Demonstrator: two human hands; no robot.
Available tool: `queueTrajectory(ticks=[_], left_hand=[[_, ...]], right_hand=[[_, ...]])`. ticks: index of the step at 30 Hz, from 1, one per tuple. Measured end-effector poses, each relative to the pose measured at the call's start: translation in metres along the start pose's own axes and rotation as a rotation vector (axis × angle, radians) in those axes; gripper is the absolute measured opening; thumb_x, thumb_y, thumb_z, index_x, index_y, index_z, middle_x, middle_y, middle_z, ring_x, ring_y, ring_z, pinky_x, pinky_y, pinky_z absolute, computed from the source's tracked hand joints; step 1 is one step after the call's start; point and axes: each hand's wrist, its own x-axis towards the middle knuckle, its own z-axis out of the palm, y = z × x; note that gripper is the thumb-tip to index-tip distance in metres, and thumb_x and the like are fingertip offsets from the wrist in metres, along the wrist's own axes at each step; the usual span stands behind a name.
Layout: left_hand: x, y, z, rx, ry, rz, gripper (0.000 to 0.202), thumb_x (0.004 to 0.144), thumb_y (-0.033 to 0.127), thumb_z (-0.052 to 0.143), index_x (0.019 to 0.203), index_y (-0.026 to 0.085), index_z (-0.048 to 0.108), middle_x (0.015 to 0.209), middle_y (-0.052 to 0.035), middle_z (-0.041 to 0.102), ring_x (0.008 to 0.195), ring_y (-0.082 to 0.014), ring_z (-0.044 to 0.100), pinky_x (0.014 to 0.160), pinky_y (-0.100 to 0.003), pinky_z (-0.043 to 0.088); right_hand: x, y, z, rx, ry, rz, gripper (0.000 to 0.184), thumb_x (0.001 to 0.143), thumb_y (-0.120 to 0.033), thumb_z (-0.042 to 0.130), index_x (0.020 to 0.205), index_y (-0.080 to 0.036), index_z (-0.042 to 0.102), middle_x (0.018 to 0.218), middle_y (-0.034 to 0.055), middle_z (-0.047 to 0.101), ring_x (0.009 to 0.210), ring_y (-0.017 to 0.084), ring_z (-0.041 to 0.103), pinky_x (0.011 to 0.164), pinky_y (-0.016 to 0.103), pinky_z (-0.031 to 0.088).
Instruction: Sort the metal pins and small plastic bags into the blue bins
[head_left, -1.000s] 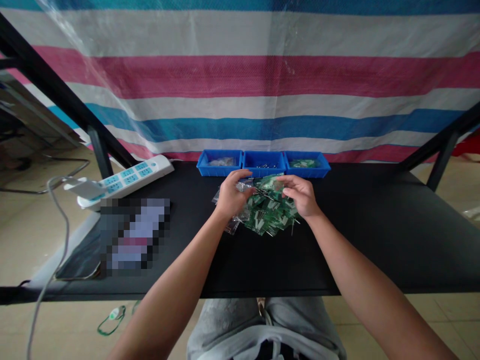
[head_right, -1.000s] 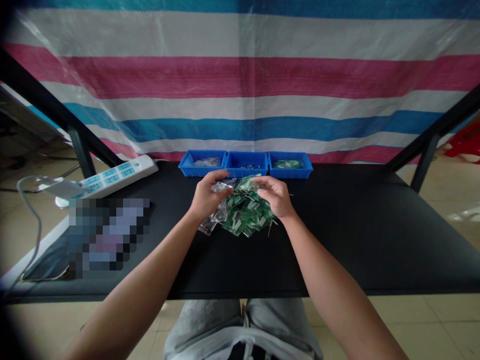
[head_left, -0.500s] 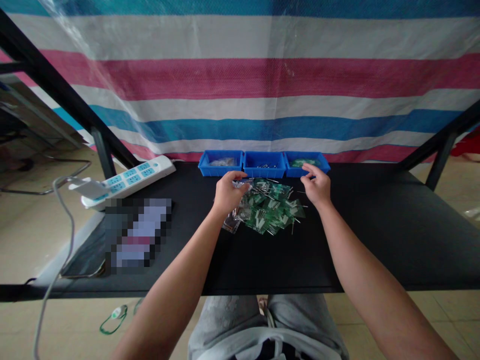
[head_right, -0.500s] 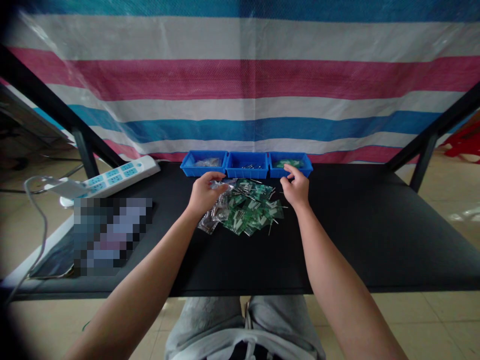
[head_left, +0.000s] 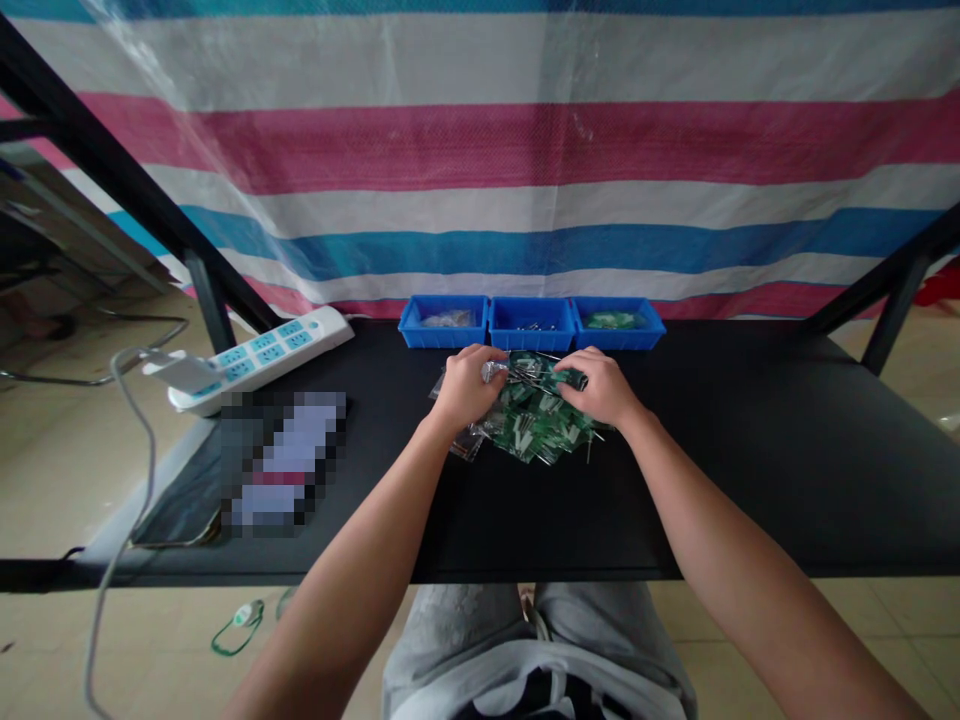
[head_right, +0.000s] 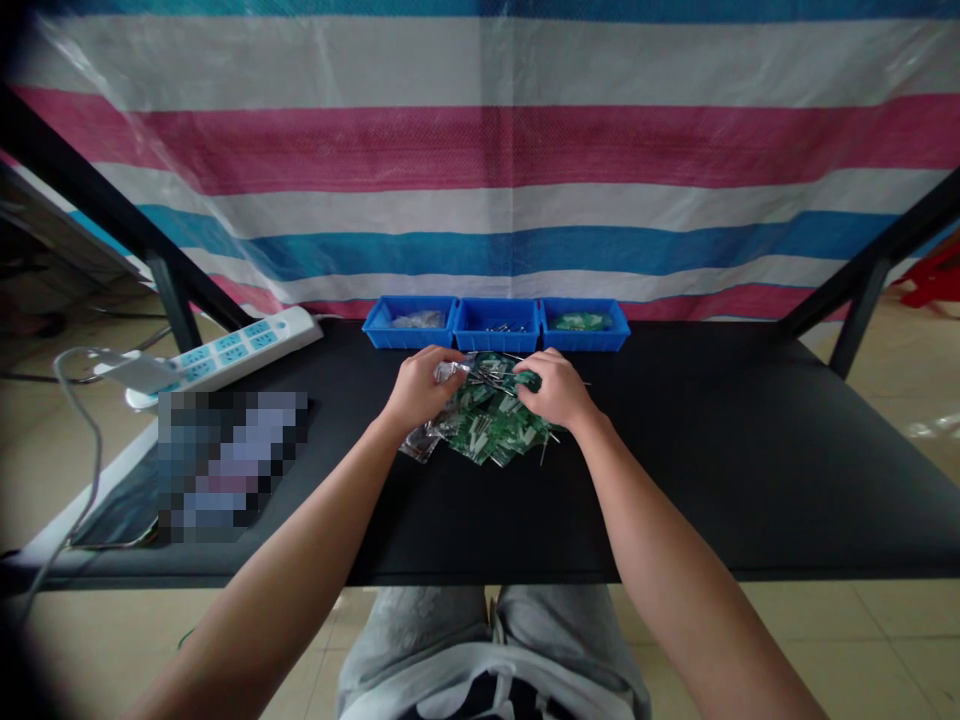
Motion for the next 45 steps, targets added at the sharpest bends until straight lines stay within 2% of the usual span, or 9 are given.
queueTrajectory(ticks=[6,11,19,26,29,33,36,40,45], left_hand=[[-0.001,0.001,0.001,0.051,-0.039,0.042,0.022,0.081,0.022,0.055,0.097,0.018,0.069,0.097,-0.0069,0.07,0.09,-0.0218,0.064,0.086,-0.034,0.048],[-0.001,0.004,0.003,0.089,-0.073,0.035,0.021,0.081,0.023,0.057,0.098,0.018,0.069,0.1,-0.0074,0.07,0.096,-0.0239,0.064,0.088,-0.037,0.046],[-0.002,0.005,0.003,0.109,-0.074,0.08,0.019,0.083,0.025,0.055,0.094,0.019,0.069,0.098,-0.006,0.071,0.094,-0.0232,0.064,0.087,-0.037,0.044],[-0.003,0.009,0.001,0.035,0.004,0.102,0.018,0.084,0.025,0.053,0.09,0.019,0.07,0.093,-0.0054,0.071,0.089,-0.0202,0.064,0.085,-0.034,0.044],[-0.004,0.013,0.004,-0.095,-0.007,0.036,0.023,0.086,0.033,0.053,0.09,0.018,0.07,0.091,-0.0051,0.071,0.087,-0.0191,0.064,0.082,-0.031,0.047],[-0.005,0.016,0.01,-0.404,-0.072,-0.081,0.034,0.088,0.043,0.05,0.101,0.017,0.068,0.091,-0.004,0.07,0.082,-0.0176,0.063,0.075,-0.028,0.048],[-0.004,0.018,0.013,-0.649,-0.138,-0.132,0.036,0.082,0.044,0.059,0.104,0.015,0.064,0.085,-0.0043,0.068,0.077,-0.0167,0.061,0.069,-0.027,0.047],[-0.002,0.018,0.013,-0.865,-0.197,-0.205,0.04,0.071,0.037,0.071,0.102,0.014,0.063,0.074,-0.0017,0.065,0.066,-0.0138,0.059,0.062,-0.025,0.045],[-0.001,0.013,0.013,-0.823,-0.101,-0.216,0.029,0.068,0.031,0.072,0.092,0.015,0.067,0.071,-0.0014,0.067,0.065,-0.0138,0.061,0.062,-0.026,0.048]], right_hand=[[-0.001,-0.004,0.003,-0.177,-0.162,0.096,0.03,0.073,-0.032,0.069,0.098,-0.015,0.067,0.1,0.0116,0.071,0.097,0.029,0.059,0.087,0.042,0.047],[-0.001,-0.007,0.004,-0.224,-0.185,0.116,0.031,0.074,-0.032,0.068,0.101,-0.016,0.067,0.099,0.0101,0.071,0.096,0.028,0.061,0.084,0.039,0.047],[0.0,-0.009,-0.004,-0.176,-0.181,-0.007,0.019,0.086,-0.024,0.052,0.083,-0.019,0.07,0.083,0.0069,0.072,0.082,0.021,0.064,0.078,0.032,0.046],[0.005,-0.014,-0.017,-0.033,0.087,-0.087,0.025,0.091,-0.025,0.046,0.082,-0.018,0.067,0.085,0.0081,0.071,0.083,0.021,0.063,0.081,0.034,0.047],[0.006,-0.018,-0.013,0.129,0.189,0.052,0.029,0.091,-0.035,0.049,0.077,-0.018,0.067,0.074,0.0056,0.067,0.072,0.019,0.062,0.07,0.032,0.049],[0.006,-0.022,0.002,0.551,0.17,0.412,0.035,0.084,-0.051,0.055,0.076,-0.018,0.066,0.051,-0.0014,0.055,0.043,0.013,0.05,0.041,0.026,0.039],[0.007,-0.028,0.011,0.83,0.169,0.56,0.032,0.074,-0.051,0.068,0.078,-0.019,0.066,0.056,-0.001,0.06,0.043,0.014,0.053,0.036,0.025,0.037],[0.008,-0.037,0.013,1.005,0.152,0.636,0.033,0.063,-0.046,0.076,0.078,-0.019,0.064,0.064,0.0006,0.065,0.05,0.016,0.06,0.038,0.025,0.043],[0.006,-0.039,0.01,0.971,0.091,0.551,0.03,0.062,-0.036,0.077,0.083,-0.018,0.066,0.072,0.0025,0.069,0.061,0.018,0.064,0.044,0.025,0.046]])
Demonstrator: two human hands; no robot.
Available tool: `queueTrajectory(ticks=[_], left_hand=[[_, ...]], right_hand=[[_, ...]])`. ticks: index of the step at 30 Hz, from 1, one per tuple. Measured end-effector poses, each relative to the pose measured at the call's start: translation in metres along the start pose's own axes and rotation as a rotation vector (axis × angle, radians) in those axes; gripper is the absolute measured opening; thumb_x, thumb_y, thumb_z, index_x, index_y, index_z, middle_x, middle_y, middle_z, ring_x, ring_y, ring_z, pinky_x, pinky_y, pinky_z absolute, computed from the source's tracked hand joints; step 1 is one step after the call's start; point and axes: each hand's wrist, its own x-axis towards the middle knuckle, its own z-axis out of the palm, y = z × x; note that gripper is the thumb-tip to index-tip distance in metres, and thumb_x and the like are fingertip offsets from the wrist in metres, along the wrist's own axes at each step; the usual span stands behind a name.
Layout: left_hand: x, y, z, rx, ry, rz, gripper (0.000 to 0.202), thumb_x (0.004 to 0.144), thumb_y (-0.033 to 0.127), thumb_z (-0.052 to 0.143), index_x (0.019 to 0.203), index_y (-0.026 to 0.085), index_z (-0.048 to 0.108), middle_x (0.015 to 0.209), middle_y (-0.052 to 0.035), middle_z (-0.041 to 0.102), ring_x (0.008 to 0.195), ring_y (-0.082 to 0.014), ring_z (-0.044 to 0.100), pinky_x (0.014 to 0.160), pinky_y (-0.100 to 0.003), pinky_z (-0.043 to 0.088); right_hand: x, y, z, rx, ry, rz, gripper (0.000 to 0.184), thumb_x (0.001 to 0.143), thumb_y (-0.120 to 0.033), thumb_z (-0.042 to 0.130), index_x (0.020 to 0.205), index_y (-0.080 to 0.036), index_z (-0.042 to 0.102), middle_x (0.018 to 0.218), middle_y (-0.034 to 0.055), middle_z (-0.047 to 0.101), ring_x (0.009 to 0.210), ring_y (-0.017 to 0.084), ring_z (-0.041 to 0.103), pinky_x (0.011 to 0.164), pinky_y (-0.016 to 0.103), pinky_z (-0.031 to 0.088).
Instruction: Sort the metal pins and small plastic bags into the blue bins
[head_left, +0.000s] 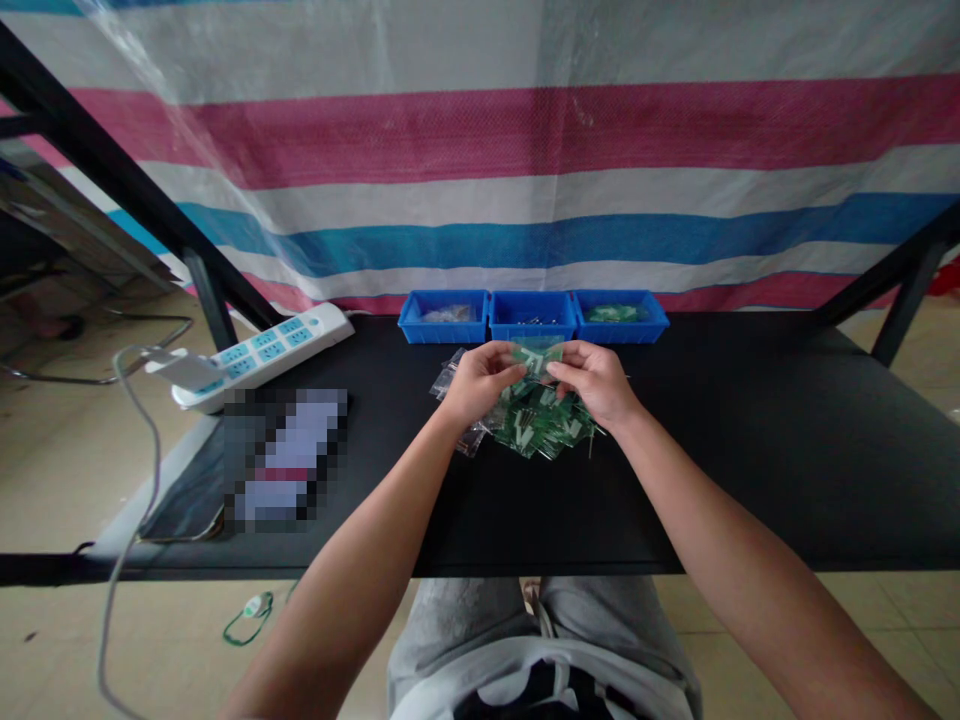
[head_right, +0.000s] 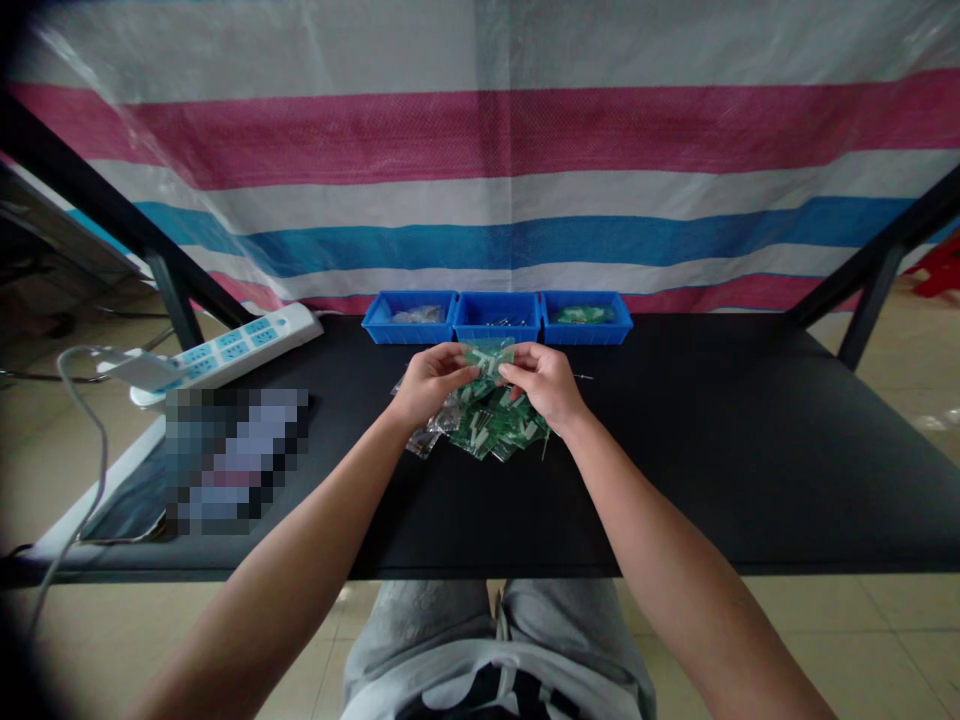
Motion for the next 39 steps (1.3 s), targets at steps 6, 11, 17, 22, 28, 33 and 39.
queueTrajectory(ticks=[6,11,17,22,28,33,39], left_hand=[[-0.004,0.005,-0.003,0.318,0.128,0.293,0.019,0.069,0.007,0.055,0.069,0.019,0.07,0.113,-0.005,0.068,0.106,-0.0197,0.062,0.096,-0.036,0.047],[-0.007,0.007,-0.003,0.341,0.145,0.286,0.019,0.07,0.008,0.054,0.068,0.02,0.069,0.115,-0.0042,0.068,0.109,-0.0209,0.061,0.099,-0.038,0.046],[-0.003,0.001,0.0,0.109,0.109,0.126,0.023,0.07,0.03,0.072,0.087,0.016,0.067,0.068,0.0001,0.064,0.065,-0.0135,0.059,0.063,-0.026,0.048],[-0.001,0.002,0.002,-0.049,0.094,-0.025,0.032,0.066,0.032,0.073,0.093,0.015,0.066,0.061,0.0033,0.058,0.055,-0.0099,0.052,0.054,-0.023,0.042],[0.001,-0.002,0.002,-0.067,0.057,-0.1,0.032,0.067,0.033,0.072,0.092,0.014,0.066,0.066,0.0003,0.064,0.059,-0.012,0.056,0.057,-0.025,0.045],[0.004,-0.006,0.0,0.063,0.201,-0.003,0.042,0.068,0.034,0.07,0.104,0.015,0.061,0.081,-0.0027,0.068,0.069,-0.0132,0.06,0.065,-0.026,0.047],[0.005,-0.001,-0.005,0.131,0.368,0.056,0.03,0.072,0.033,0.065,0.097,0.016,0.061,0.08,-0.0027,0.067,0.072,-0.0137,0.061,0.061,-0.024,0.044]], right_hand=[[-0.001,0.0,-0.003,-0.275,0.014,-0.318,0.011,0.071,-0.03,0.07,0.071,-0.02,0.07,0.108,0.0083,0.069,0.104,0.024,0.063,0.081,0.037,0.053],[-0.004,-0.002,-0.004,-0.383,0.017,-0.44,0.006,0.076,-0.027,0.067,0.074,-0.022,0.07,0.111,0.0071,0.068,0.109,0.025,0.061,0.087,0.038,0.051],[-0.006,0.004,0.0,-0.263,0.028,-0.246,0.034,0.078,-0.036,0.067,0.108,-0.022,0.061,0.077,0.002,0.069,0.067,0.018,0.065,0.063,0.032,0.051],[-0.008,0.005,0.001,-0.301,0.044,-0.308,0.042,0.078,-0.035,0.065,0.117,-0.024,0.053,0.078,0.0009,0.068,0.065,0.016,0.062,0.057,0.029,0.048],[-0.01,0.0,-0.001,-0.372,-0.057,-0.287,0.026,0.076,-0.032,0.064,0.099,-0.019,0.067,0.075,0.0023,0.066,0.064,0.015,0.06,0.056,0.027,0.045],[0.002,0.008,-0.012,-0.342,0.089,-0.24,0.029,0.075,-0.035,0.065,0.098,-0.018,0.068,0.076,0.003,0.067,0.063,0.015,0.059,0.057,0.028,0.047],[0.033,0.024,-0.053,-0.432,0.457,-0.273,0.044,0.071,-0.033,0.064,0.111,-0.016,0.064,0.111,0.0138,0.067,0.075,0.019,0.064,0.059,0.03,0.051]])
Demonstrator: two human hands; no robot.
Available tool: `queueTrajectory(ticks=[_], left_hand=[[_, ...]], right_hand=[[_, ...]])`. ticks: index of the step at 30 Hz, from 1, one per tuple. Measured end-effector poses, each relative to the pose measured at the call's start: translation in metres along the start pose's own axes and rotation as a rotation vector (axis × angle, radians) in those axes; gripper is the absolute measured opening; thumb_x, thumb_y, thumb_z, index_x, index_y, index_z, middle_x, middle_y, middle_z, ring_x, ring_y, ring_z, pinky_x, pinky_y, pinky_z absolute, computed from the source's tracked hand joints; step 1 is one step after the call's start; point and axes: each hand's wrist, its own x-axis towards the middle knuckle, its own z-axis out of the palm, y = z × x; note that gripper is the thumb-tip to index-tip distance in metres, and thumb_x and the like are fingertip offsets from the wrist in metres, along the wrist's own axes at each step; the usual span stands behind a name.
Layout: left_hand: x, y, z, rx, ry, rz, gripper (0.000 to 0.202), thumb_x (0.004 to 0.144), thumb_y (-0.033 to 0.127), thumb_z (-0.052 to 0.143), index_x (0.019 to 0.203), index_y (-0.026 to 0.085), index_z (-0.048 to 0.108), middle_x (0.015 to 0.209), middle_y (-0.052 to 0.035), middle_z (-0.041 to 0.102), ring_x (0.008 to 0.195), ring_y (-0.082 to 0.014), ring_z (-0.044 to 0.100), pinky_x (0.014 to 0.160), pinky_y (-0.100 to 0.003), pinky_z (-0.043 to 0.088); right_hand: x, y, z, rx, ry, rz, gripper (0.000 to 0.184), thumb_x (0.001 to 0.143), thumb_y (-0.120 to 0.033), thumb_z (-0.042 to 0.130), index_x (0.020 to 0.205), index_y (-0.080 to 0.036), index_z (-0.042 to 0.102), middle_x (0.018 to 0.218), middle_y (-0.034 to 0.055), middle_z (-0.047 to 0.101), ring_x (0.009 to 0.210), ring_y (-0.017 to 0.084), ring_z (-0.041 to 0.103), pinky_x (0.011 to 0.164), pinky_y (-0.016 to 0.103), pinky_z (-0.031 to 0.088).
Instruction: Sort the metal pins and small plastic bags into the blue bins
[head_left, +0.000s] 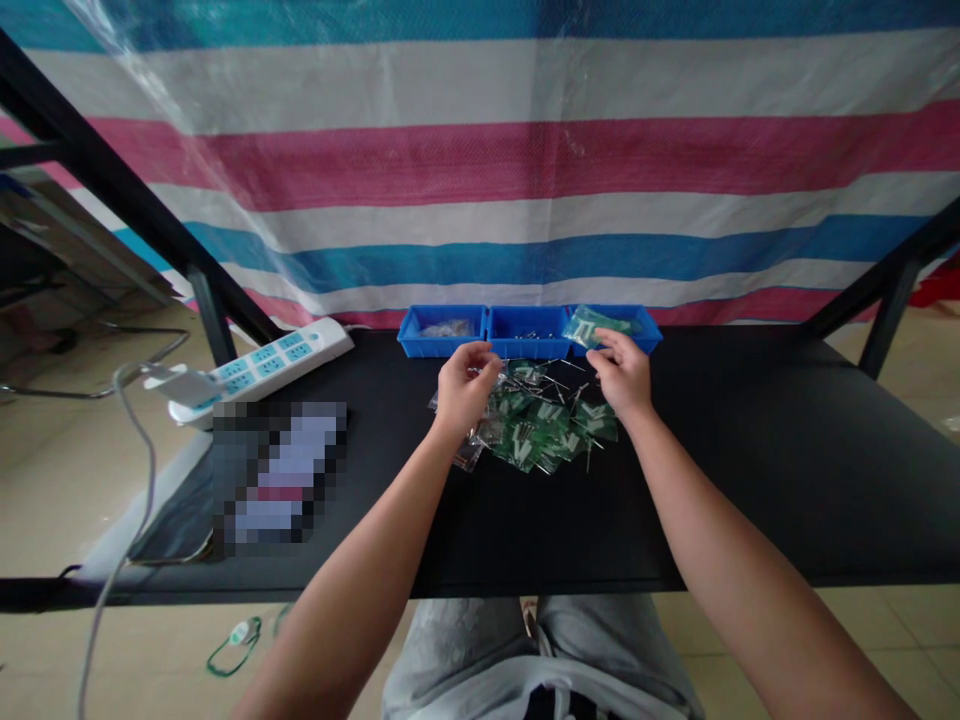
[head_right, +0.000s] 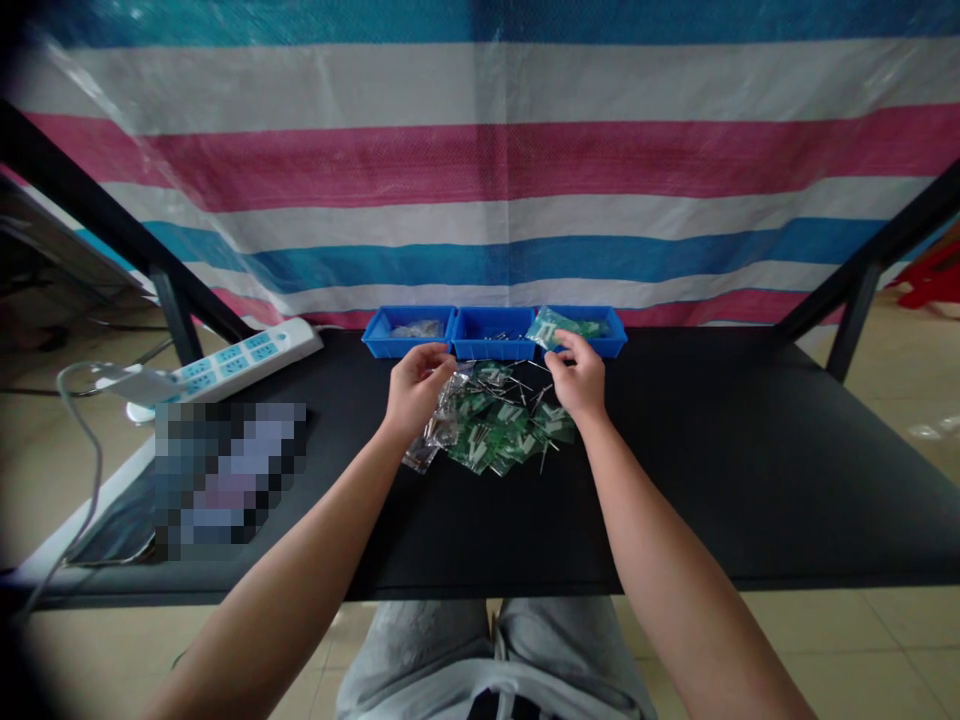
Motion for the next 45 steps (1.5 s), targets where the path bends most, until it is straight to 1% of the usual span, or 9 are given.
queueTrajectory(ticks=[4,7,15,20,24,27,34,40,45], left_hand=[[0.0,-0.001,-0.001,0.02,-0.026,0.007,0.026,0.072,0.031,0.064,0.094,0.016,0.063,0.076,-0.0012,0.066,0.068,-0.0126,0.059,0.06,-0.024,0.043],[0.001,-0.005,-0.001,0.017,-0.051,0.021,0.027,0.073,0.032,0.064,0.095,0.016,0.064,0.073,0.0002,0.064,0.064,-0.0114,0.057,0.06,-0.024,0.043],[0.003,-0.007,-0.002,0.033,-0.036,0.009,0.028,0.073,0.033,0.065,0.094,0.015,0.065,0.073,-0.0006,0.065,0.063,-0.0118,0.057,0.058,-0.023,0.042],[0.0,-0.003,-0.006,0.321,-0.084,0.129,0.021,0.078,0.029,0.06,0.092,0.016,0.067,0.077,-0.0019,0.068,0.066,-0.0135,0.059,0.065,-0.026,0.047],[-0.004,0.0,-0.007,0.579,-0.211,0.337,0.016,0.08,0.023,0.058,0.09,0.017,0.068,0.087,-0.0048,0.07,0.084,-0.0187,0.063,0.081,-0.032,0.048],[-0.005,0.002,-0.007,0.652,-0.293,0.401,0.018,0.082,0.022,0.055,0.093,0.017,0.068,0.091,-0.0063,0.07,0.091,-0.0211,0.063,0.085,-0.034,0.049],[-0.001,0.001,-0.017,0.69,-0.518,0.458,0.026,0.076,0.025,0.064,0.101,0.019,0.067,0.106,-0.0069,0.069,0.104,-0.0243,0.06,0.095,-0.04,0.045],[0.0,-0.008,-0.016,0.739,-0.541,0.458,0.026,0.077,0.022,0.061,0.103,0.022,0.067,0.114,-0.0072,0.066,0.111,-0.025,0.057,0.097,-0.043,0.043],[0.0,-0.007,-0.014,0.717,-0.484,0.455,0.023,0.079,0.019,0.056,0.099,0.019,0.068,0.104,-0.0071,0.069,0.102,-0.0236,0.061,0.093,-0.04,0.046]], right_hand=[[0.014,0.016,-0.008,-0.04,-0.064,-0.057,0.06,0.07,-0.031,0.064,0.128,-0.018,0.056,0.126,0.0164,0.061,0.076,0.019,0.065,0.06,0.032,0.053],[0.013,0.017,-0.011,-0.018,-0.151,-0.038,0.063,0.069,-0.031,0.065,0.13,-0.019,0.055,0.118,0.0132,0.066,0.07,0.018,0.064,0.059,0.031,0.053],[0.012,0.01,-0.014,-0.114,-0.005,-0.039,0.057,0.073,-0.03,0.06,0.128,-0.017,0.054,0.11,0.0132,0.067,0.079,0.023,0.066,0.066,0.036,0.054],[0.002,-0.001,-0.008,-0.138,-0.073,-0.076,0.032,0.076,-0.033,0.058,0.102,-0.015,0.066,0.094,0.0097,0.071,0.069,0.019,0.065,0.066,0.033,0.053],[-0.012,-0.018,-0.005,-0.187,-0.354,-0.217,0.015,0.074,-0.028,0.062,0.082,-0.017,0.069,0.07,0.0032,0.069,0.063,0.016,0.061,0.062,0.029,0.048],[-0.018,-0.032,-0.007,-0.255,-0.609,-0.382,0.008,0.072,-0.024,0.068,0.076,-0.018,0.069,0.067,0.0018,0.066,0.065,0.016,0.058,0.064,0.029,0.045],[-0.028,-0.053,-0.009,-0.369,-0.951,-0.495,0.038,0.062,-0.036,0.083,0.092,-0.018,0.069,0.089,0.0051,0.066,0.089,0.022,0.056,0.081,0.034,0.045],[-0.043,-0.057,0.005,-0.546,-0.928,-0.5,0.051,0.06,-0.057,0.079,0.09,-0.017,0.07,0.09,0.009,0.064,0.095,0.027,0.054,0.084,0.039,0.046],[-0.049,-0.053,0.017,-0.562,-0.846,-0.466,0.032,0.064,-0.043,0.079,0.078,-0.017,0.067,0.083,0.008,0.064,0.09,0.025,0.056,0.081,0.037,0.046]])
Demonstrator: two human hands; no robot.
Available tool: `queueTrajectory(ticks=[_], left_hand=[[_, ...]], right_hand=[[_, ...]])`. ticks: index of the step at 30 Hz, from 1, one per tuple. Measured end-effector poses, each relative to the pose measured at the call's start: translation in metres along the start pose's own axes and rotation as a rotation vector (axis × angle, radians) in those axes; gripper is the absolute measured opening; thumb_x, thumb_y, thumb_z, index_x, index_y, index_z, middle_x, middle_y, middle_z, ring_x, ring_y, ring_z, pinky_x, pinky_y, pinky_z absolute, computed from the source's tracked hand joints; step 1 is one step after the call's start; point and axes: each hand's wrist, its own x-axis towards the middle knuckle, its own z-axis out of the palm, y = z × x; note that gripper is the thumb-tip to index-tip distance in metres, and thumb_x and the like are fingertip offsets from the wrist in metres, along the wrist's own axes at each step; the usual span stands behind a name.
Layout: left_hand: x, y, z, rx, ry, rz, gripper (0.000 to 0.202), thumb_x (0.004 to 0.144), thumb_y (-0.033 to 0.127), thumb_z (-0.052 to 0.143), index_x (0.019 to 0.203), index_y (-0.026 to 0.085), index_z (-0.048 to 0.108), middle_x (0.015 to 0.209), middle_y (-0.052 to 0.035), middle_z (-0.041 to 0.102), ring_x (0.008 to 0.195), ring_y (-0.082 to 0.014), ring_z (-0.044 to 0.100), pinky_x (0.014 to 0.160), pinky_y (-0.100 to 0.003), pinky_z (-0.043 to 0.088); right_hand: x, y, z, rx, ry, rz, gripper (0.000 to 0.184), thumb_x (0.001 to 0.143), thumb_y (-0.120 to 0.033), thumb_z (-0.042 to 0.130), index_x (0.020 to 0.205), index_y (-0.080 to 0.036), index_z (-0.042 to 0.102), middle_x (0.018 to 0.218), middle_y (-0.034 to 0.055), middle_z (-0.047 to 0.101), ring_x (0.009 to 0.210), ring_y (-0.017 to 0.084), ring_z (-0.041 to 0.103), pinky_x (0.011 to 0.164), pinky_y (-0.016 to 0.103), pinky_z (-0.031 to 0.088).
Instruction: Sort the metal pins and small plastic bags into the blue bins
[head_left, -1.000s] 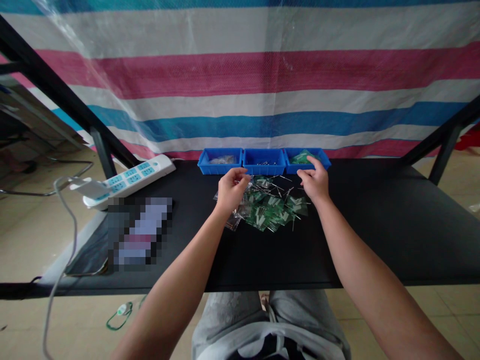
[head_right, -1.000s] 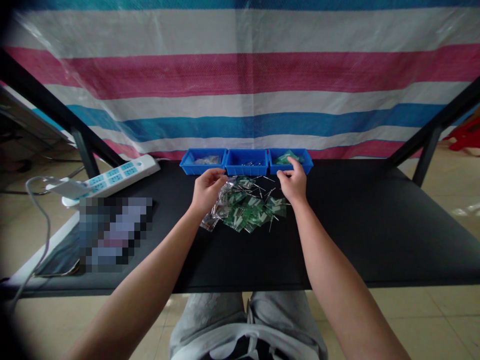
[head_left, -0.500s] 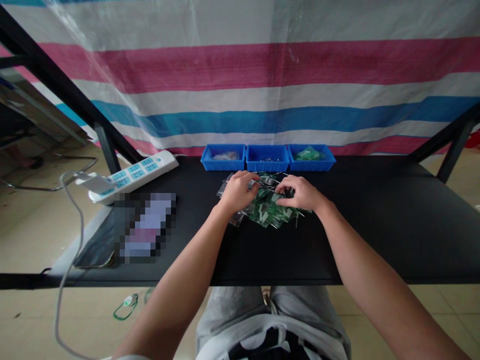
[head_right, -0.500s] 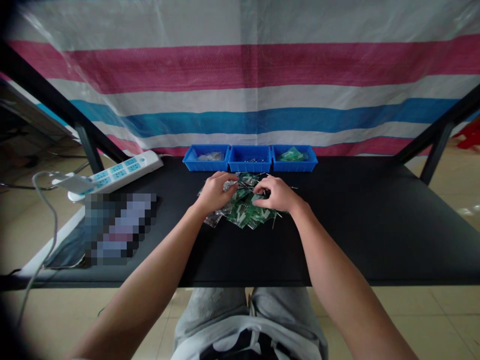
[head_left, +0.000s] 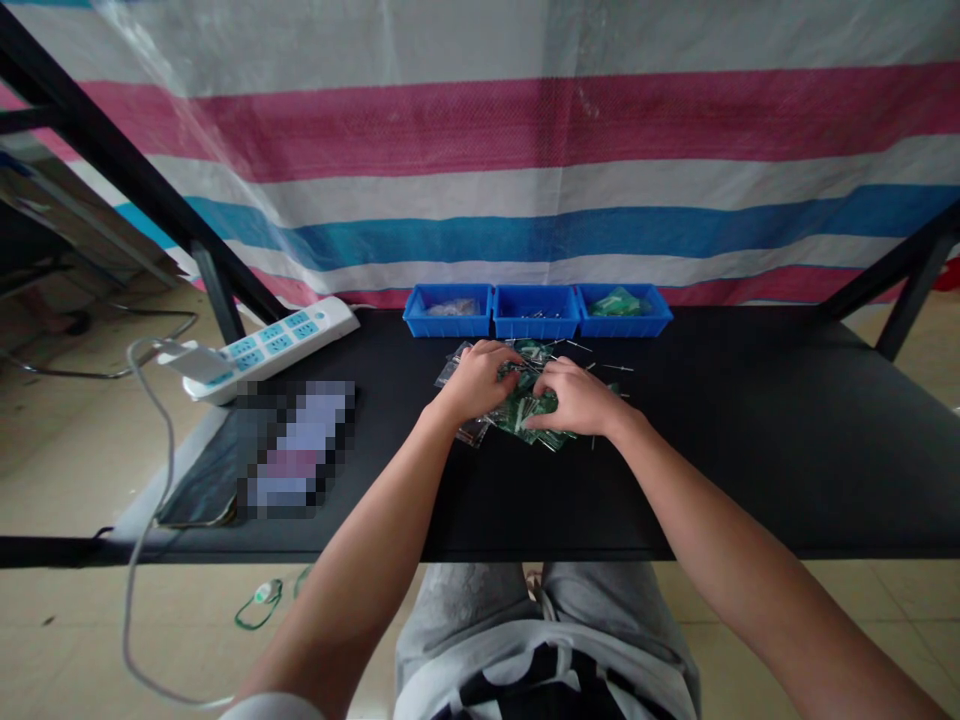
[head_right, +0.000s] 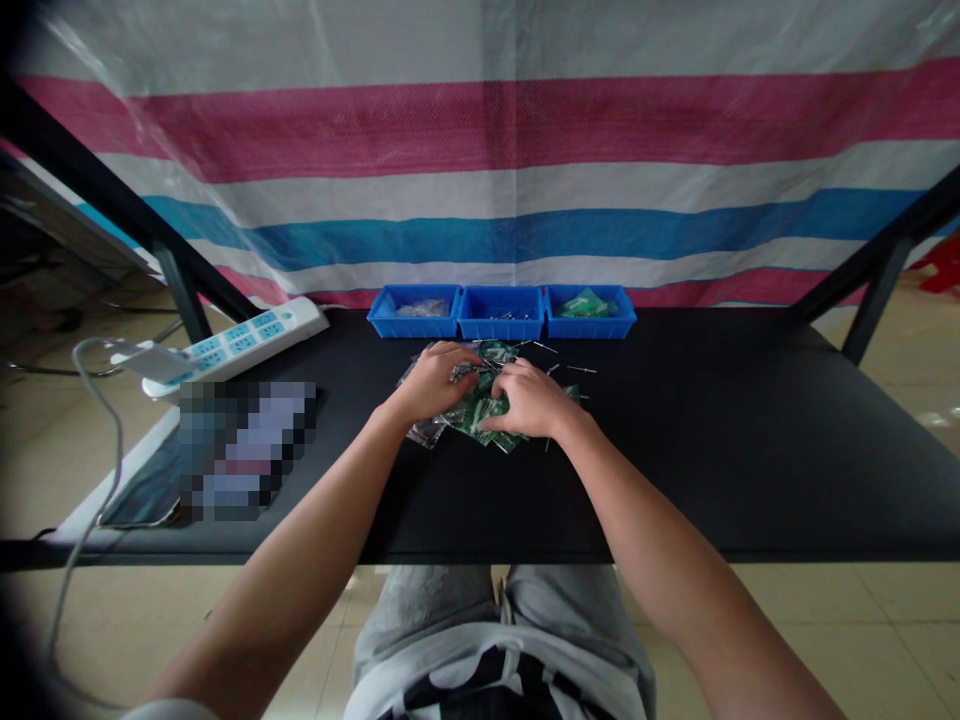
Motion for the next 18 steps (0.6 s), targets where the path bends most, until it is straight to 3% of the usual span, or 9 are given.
queueTrajectory(ticks=[6,9,12,15,18], left_hand=[[0.003,0.005,-0.004,-0.082,0.032,-0.104,0.028,0.08,0.011,0.047,0.095,0.018,0.069,0.101,-0.0055,0.071,0.1,-0.0209,0.062,0.094,-0.035,0.047],[0.004,0.007,-0.004,-0.165,0.042,-0.175,0.025,0.081,0.014,0.049,0.095,0.018,0.07,0.103,-0.006,0.071,0.101,-0.0212,0.063,0.095,-0.035,0.046],[0.004,0.011,-0.003,-0.33,0.058,-0.25,0.024,0.084,0.026,0.052,0.099,0.017,0.069,0.103,-0.0064,0.071,0.098,-0.0214,0.063,0.093,-0.035,0.046],[0.004,0.016,-0.001,-0.572,0.029,-0.281,0.035,0.085,0.035,0.053,0.111,0.015,0.063,0.101,-0.0076,0.07,0.095,-0.021,0.064,0.087,-0.034,0.048],[0.004,0.02,0.0,-0.678,-0.018,-0.276,0.046,0.08,0.036,0.061,0.12,0.013,0.058,0.098,-0.0076,0.069,0.092,-0.0206,0.063,0.084,-0.033,0.047]], right_hand=[[0.004,0.003,-0.006,0.321,0.075,0.321,0.009,0.066,-0.024,0.069,0.066,-0.016,0.066,0.066,0.0017,0.063,0.064,0.015,0.056,0.061,0.027,0.04],[0.004,0.01,-0.012,0.588,0.086,0.451,0.012,0.063,-0.028,0.068,0.062,-0.016,0.065,0.057,-0.0008,0.06,0.055,0.013,0.052,0.053,0.026,0.036],[0.003,0.014,-0.016,0.82,0.169,0.494,0.017,0.061,-0.031,0.07,0.063,-0.017,0.061,0.055,-0.0027,0.057,0.05,0.01,0.048,0.049,0.024,0.033],[0.004,0.014,-0.016,1.0,0.262,0.546,0.024,0.059,-0.033,0.074,0.066,-0.017,0.058,0.055,-0.0036,0.055,0.045,0.008,0.044,0.042,0.022,0.027],[0.006,0.012,-0.014,1.092,0.33,0.558,0.03,0.055,-0.035,0.078,0.067,-0.017,0.058,0.056,-0.0029,0.057,0.045,0.009,0.045,0.039,0.022,0.027]])
